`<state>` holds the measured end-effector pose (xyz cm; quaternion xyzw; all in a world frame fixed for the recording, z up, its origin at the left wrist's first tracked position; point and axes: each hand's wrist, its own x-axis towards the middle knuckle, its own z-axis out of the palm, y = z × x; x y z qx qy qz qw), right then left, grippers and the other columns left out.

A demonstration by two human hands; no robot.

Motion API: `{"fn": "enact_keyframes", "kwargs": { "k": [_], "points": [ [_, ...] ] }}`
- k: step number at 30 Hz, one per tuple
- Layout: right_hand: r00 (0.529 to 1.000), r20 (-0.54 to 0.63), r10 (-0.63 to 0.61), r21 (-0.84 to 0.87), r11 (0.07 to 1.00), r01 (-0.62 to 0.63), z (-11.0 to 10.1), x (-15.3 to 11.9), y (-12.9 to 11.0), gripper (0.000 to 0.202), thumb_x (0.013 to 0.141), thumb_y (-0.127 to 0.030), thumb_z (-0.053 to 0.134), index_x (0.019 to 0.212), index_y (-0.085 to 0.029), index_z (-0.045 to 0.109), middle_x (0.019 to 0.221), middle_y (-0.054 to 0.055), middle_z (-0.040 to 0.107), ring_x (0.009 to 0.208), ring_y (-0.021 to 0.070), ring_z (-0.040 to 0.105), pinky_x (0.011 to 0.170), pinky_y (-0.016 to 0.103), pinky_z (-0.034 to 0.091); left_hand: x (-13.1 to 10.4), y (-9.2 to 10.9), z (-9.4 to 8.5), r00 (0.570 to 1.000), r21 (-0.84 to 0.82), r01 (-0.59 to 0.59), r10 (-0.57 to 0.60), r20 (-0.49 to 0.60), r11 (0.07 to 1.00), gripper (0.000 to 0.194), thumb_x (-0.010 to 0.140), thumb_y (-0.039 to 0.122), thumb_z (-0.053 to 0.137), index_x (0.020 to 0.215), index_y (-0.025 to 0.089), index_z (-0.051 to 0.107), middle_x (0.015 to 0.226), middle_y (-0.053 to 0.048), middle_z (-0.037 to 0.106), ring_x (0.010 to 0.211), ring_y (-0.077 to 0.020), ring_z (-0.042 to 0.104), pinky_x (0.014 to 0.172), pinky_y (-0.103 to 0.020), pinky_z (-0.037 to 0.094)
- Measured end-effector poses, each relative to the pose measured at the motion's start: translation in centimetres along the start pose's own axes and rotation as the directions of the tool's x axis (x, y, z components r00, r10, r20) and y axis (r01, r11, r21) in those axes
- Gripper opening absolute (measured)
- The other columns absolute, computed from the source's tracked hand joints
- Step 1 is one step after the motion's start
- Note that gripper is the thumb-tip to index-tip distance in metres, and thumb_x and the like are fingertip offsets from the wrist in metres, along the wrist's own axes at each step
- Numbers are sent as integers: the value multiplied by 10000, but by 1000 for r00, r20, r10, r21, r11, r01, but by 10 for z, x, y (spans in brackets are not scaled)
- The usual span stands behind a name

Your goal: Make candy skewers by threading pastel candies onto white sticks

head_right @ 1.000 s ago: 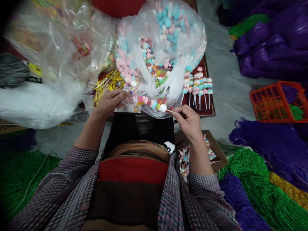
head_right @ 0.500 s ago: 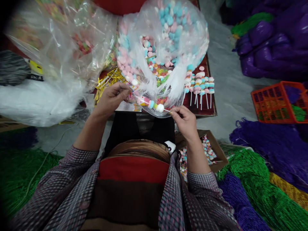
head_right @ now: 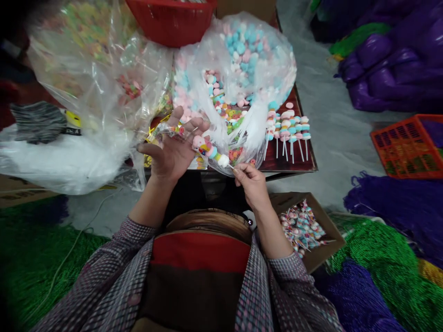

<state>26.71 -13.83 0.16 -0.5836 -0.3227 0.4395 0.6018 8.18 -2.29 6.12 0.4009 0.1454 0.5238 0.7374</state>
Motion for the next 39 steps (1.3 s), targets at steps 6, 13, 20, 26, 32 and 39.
{"fn": "enact_keyframes", "kwargs": {
  "k": [6, 13, 20, 26, 32, 39],
  "points": [
    [1000, 15, -15, 30, 999, 15, 13, -8, 4, 326, 719, -481, 850, 826, -207, 709, 640, -65, 552, 497, 59, 450, 514, 229, 377, 5, -12, 8, 990, -33, 6, -11, -137, 999, 446, 768, 578, 810, 1042, 247, 690, 811, -5, 698, 950, -198, 734, 817, -306, 559],
    [992, -52, -118, -206, 973, 105, 30, -21, 20, 277, 880, -475, 684, 915, -201, 673, 606, -70, 510, 511, 79, 434, 521, 237, 373, -1, -35, 20, 955, -47, 61, -72, -287, 997, 276, 878, 497, 732, 936, 242, 646, 715, 22, 654, 824, -147, 726, 692, -261, 525],
    [981, -62, -184, -220, 961, 166, 34, -22, 29, 303, 908, -516, 646, 945, -216, 665, 604, -70, 447, 527, 81, 379, 491, 226, 321, -13, -60, 16, 976, 29, 42, -35, -213, 999, 398, 780, 564, 805, 898, 231, 623, 743, 36, 687, 833, -133, 724, 813, -282, 556],
    [999, 50, -18, 72, 997, 15, 35, -15, 34, 383, 842, -587, 713, 953, -225, 660, 543, -106, 396, 452, 59, 338, 444, 205, 311, -15, -35, 9, 989, 33, 117, -113, -100, 993, 597, 651, 648, 859, 1045, 246, 662, 997, -38, 770, 1016, -200, 740, 891, -325, 570],
    [998, 49, -41, 57, 998, 39, 37, -16, 36, 342, 854, -547, 718, 934, -217, 683, 564, -96, 440, 466, 54, 369, 454, 201, 333, -2, -13, 10, 992, 73, 34, -24, -126, 997, 400, 818, 606, 742, 1008, 256, 696, 902, -30, 772, 1111, -242, 730, 964, -388, 570],
    [998, -10, -60, 3, 998, 60, 37, -20, 29, 386, 833, -578, 724, 942, -209, 693, 538, -101, 419, 444, 56, 348, 430, 206, 308, -5, -36, 15, 975, 167, 15, 23, -223, 986, 265, 973, 439, 568, 828, 234, 650, 795, -25, 737, 997, -196, 753, 931, -371, 592]
  ]
}}
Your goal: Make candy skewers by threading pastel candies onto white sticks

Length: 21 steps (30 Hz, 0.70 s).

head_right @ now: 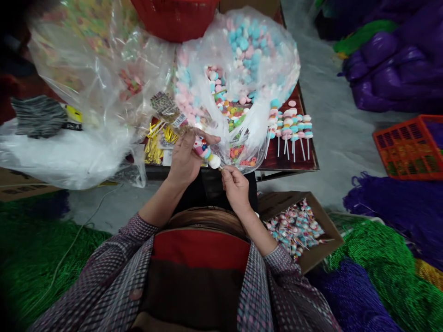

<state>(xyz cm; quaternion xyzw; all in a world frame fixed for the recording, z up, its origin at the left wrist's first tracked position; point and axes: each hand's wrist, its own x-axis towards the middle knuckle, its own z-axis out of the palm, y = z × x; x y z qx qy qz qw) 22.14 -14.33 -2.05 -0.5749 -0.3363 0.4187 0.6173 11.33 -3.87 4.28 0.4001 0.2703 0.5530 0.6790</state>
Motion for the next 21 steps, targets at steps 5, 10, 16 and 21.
{"fn": "enact_keyframes", "kwargs": {
  "k": [5, 10, 16, 21],
  "points": [
    [995, -88, -51, -36, 998, 48, -1, 0, 2, 390, 843, -587, 710, 964, -216, 713, 544, -93, 434, 455, 62, 347, 445, 217, 313, -2, -6, -2, 999, -8, 41, -41, 9, 999, 266, 946, 484, 602, 842, 242, 637, 818, -32, 741, 1012, -210, 743, 799, -331, 605],
    [997, 68, 46, -5, 999, -46, 8, -1, 2, 407, 837, -606, 711, 948, -214, 717, 525, -95, 402, 451, 62, 321, 441, 220, 271, -4, -3, 5, 996, -57, 73, -76, -51, 996, 328, 950, 540, 592, 858, 232, 658, 817, -42, 746, 1040, -223, 740, 857, -359, 591],
    [980, 150, 132, 190, 969, -159, 16, 3, -15, 410, 790, -610, 761, 868, -222, 658, 487, -121, 357, 417, 50, 271, 422, 205, 262, -9, -15, -7, 996, -49, 85, -85, 14, 995, 359, 832, 574, 747, 917, 229, 696, 851, -35, 764, 915, -196, 739, 729, -302, 564],
    [985, 147, 92, 163, 980, -116, 11, 6, -12, 384, 838, -599, 724, 873, -221, 659, 490, -116, 375, 414, 51, 286, 427, 206, 264, -15, -11, -18, 980, -83, 134, -119, 161, 988, 454, 750, 592, 819, 1005, 231, 715, 1018, -57, 774, 1011, -205, 734, 769, -288, 564]
  ]
}}
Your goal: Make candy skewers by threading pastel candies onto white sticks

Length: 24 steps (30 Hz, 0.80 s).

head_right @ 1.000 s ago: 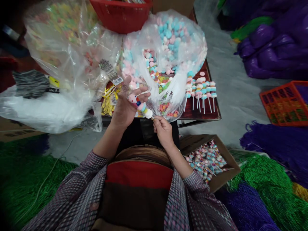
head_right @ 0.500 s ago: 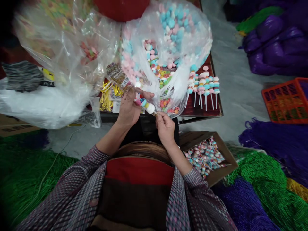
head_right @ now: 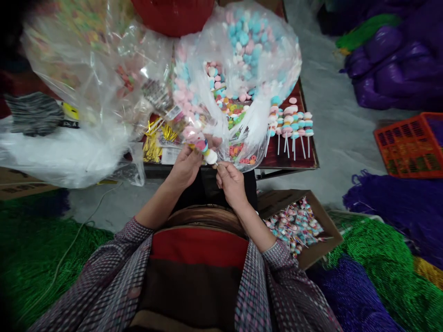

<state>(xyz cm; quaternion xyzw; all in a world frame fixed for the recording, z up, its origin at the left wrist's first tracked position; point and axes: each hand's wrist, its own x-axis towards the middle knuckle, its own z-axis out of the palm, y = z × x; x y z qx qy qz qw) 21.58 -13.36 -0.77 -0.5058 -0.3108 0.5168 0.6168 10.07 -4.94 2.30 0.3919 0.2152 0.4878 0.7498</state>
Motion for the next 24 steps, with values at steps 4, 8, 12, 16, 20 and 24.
{"fn": "enact_keyframes", "kwargs": {
  "k": [4, 8, 12, 16, 20, 24],
  "points": [
    [995, -59, -80, -156, 985, 70, -8, -2, 7, 378, 872, -592, 684, 932, -219, 682, 535, -98, 428, 458, 63, 353, 459, 209, 297, 5, 29, 3, 995, -98, -94, 90, -40, 991, 714, 629, 660, 866, 1190, 270, 658, 1186, -66, 734, 1164, -246, 697, 831, -313, 572],
    [985, -82, -154, -321, 940, 120, -8, -5, 5, 302, 897, -512, 669, 958, -217, 693, 626, -61, 558, 523, 83, 440, 525, 232, 370, 18, 44, 3, 971, -63, -78, 62, -230, 995, 378, 878, 508, 716, 1156, 258, 660, 992, -45, 748, 1085, -218, 723, 818, -310, 582],
    [937, -75, -342, -507, 822, 259, -7, -6, 0, 161, 884, -374, 681, 861, -216, 699, 778, -4, 660, 659, 119, 543, 676, 278, 458, 22, 43, 4, 955, -102, -1, -29, -296, 995, 326, 942, 547, 589, 1011, 236, 662, 787, -17, 697, 909, -193, 739, 836, -328, 604],
    [904, -55, -423, -572, 756, 319, -9, -5, -2, 135, 886, -324, 673, 802, -219, 690, 795, 10, 662, 750, 147, 584, 741, 302, 477, 22, 42, 11, 966, -215, -8, -48, -254, 977, 354, 970, 548, 509, 932, 213, 620, 689, 13, 598, 702, -142, 688, 769, -323, 597],
    [917, -54, -396, -572, 765, 297, -9, -7, -5, 177, 885, -371, 681, 796, -219, 700, 747, -4, 648, 707, 140, 563, 701, 294, 461, 24, 40, 11, 964, -156, 2, -43, -262, 988, 250, 953, 448, 582, 1017, 217, 652, 641, 43, 524, 642, -122, 659, 770, -317, 586],
    [978, -49, -205, -477, 865, 158, -11, -9, -7, 296, 905, -487, 655, 831, -207, 715, 576, -57, 525, 553, 100, 448, 601, 269, 398, 25, 39, 2, 974, -135, 28, -58, -220, 990, 274, 944, 409, 566, 1131, 235, 665, 625, 42, 508, 676, -143, 657, 862, -378, 595]
  ]
}}
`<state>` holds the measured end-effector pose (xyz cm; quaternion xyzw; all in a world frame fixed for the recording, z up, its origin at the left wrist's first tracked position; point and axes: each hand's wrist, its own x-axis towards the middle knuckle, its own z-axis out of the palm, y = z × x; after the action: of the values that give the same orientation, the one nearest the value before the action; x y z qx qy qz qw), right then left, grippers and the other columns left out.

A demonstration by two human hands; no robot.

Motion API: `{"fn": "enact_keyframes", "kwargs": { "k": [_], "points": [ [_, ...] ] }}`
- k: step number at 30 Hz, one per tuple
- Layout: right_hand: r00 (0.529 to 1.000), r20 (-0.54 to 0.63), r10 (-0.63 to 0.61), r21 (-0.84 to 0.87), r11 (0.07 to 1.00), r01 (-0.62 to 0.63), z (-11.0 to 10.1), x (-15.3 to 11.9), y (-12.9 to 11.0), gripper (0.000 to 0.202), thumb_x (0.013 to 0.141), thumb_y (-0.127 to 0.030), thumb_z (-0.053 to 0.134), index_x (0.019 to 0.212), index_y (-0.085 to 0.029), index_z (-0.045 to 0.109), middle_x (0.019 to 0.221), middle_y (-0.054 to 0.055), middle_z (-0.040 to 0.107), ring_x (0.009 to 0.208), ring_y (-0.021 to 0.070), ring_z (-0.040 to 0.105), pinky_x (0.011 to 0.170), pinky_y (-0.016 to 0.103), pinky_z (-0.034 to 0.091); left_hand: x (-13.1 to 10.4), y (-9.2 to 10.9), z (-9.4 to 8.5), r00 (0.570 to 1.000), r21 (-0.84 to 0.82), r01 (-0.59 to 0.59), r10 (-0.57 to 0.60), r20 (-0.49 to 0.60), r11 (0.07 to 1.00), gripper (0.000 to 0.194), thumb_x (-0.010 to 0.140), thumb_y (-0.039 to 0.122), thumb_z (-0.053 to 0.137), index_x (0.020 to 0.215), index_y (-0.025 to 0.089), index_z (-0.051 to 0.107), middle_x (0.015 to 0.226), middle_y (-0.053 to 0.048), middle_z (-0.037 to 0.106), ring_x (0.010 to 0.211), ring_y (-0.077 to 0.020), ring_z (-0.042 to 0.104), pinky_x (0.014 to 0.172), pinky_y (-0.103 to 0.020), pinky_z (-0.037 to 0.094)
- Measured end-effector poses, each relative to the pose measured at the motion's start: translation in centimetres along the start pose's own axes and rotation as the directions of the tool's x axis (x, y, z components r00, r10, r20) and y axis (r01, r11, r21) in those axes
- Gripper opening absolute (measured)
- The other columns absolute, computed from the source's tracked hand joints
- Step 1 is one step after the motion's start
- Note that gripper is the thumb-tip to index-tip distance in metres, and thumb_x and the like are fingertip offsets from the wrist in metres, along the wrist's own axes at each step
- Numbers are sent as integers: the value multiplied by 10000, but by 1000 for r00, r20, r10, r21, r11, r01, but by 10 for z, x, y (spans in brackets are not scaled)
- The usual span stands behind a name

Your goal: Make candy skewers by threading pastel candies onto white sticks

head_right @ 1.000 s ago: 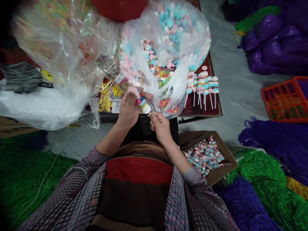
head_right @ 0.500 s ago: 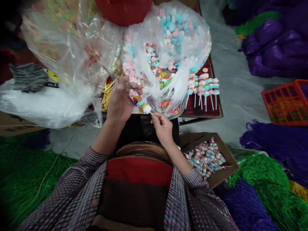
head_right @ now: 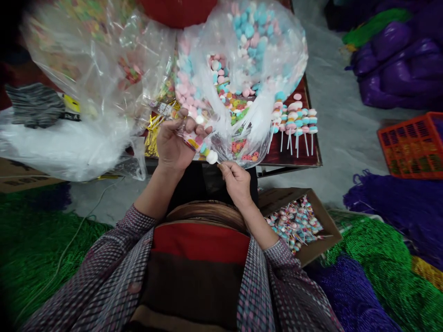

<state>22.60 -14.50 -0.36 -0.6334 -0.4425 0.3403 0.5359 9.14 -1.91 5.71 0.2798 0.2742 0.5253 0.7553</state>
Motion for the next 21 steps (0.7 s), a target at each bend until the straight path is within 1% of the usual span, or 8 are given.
{"fn": "enact_keyframes", "kwargs": {
  "k": [4, 8, 11, 13, 15, 17, 19, 21],
  "points": [
    [978, 163, 130, 169, 973, -158, -2, 0, 1, 438, 853, -625, 682, 813, -189, 703, 485, -90, 427, 460, 67, 348, 500, 238, 306, 0, 0, -5, 997, 7, 21, -21, 73, 1000, 325, 916, 430, 583, 1172, 241, 649, 593, 49, 478, 627, -150, 631, 926, -445, 596],
    [893, 363, 265, 339, 856, -391, 4, 1, -3, 466, 801, -655, 730, 776, -196, 656, 405, -138, 299, 373, 46, 220, 425, 223, 284, -6, -6, -6, 991, 26, 48, -50, 122, 999, 379, 890, 442, 637, 1208, 236, 630, 567, 65, 463, 586, -148, 625, 966, -467, 592],
    [863, 422, 279, 374, 814, -446, 9, 2, -7, 463, 794, -650, 735, 804, -193, 666, 404, -139, 313, 366, 44, 220, 418, 220, 294, -8, -11, -6, 993, 59, 61, -66, 96, 996, 415, 890, 476, 660, 1234, 247, 622, 556, 76, 458, 554, -141, 617, 962, -451, 601],
    [886, 392, 248, 381, 833, -402, 10, 2, -7, 460, 779, -628, 754, 926, -196, 701, 456, -128, 384, 394, 50, 279, 442, 222, 329, -6, -11, -5, 998, 60, 42, -45, 51, 997, 407, 909, 507, 635, 1232, 259, 630, 549, 79, 444, 537, -133, 609, 939, -428, 610],
    [925, 319, 207, 316, 897, -309, 9, 1, -5, 430, 754, -557, 795, 998, -212, 716, 537, -105, 471, 453, 62, 368, 485, 229, 372, -3, -10, -3, 1000, 45, 15, -16, 9, 999, 372, 921, 534, 617, 1173, 264, 659, 536, 81, 423, 517, -124, 592, 901, -398, 618],
    [970, 187, 152, 167, 969, -184, 8, -2, -4, 313, 760, -473, 800, 920, -213, 733, 591, -76, 538, 519, 76, 435, 524, 237, 388, -1, -11, 0, 1000, 28, -9, 9, -2, 1000, 310, 910, 534, 643, 1042, 256, 679, 520, 85, 407, 486, -105, 558, 861, -367, 620],
    [995, 65, 80, 22, 996, -81, 9, -5, -4, 234, 808, -435, 753, 820, -201, 737, 579, -56, 557, 542, 85, 460, 548, 247, 387, -3, -17, 3, 999, 29, -25, 25, 20, 999, 260, 877, 497, 704, 910, 245, 653, 518, 92, 416, 470, -82, 521, 827, -341, 614],
    [999, 32, 42, -12, 999, -42, 11, -6, -6, 254, 863, -447, 696, 843, -200, 750, 539, -60, 536, 515, 87, 453, 553, 255, 388, -10, -27, 6, 999, 55, -15, 12, 51, 998, 281, 812, 463, 777, 852, 240, 611, 531, 100, 446, 476, -71, 507, 771, -319, 597]
  ]
}}
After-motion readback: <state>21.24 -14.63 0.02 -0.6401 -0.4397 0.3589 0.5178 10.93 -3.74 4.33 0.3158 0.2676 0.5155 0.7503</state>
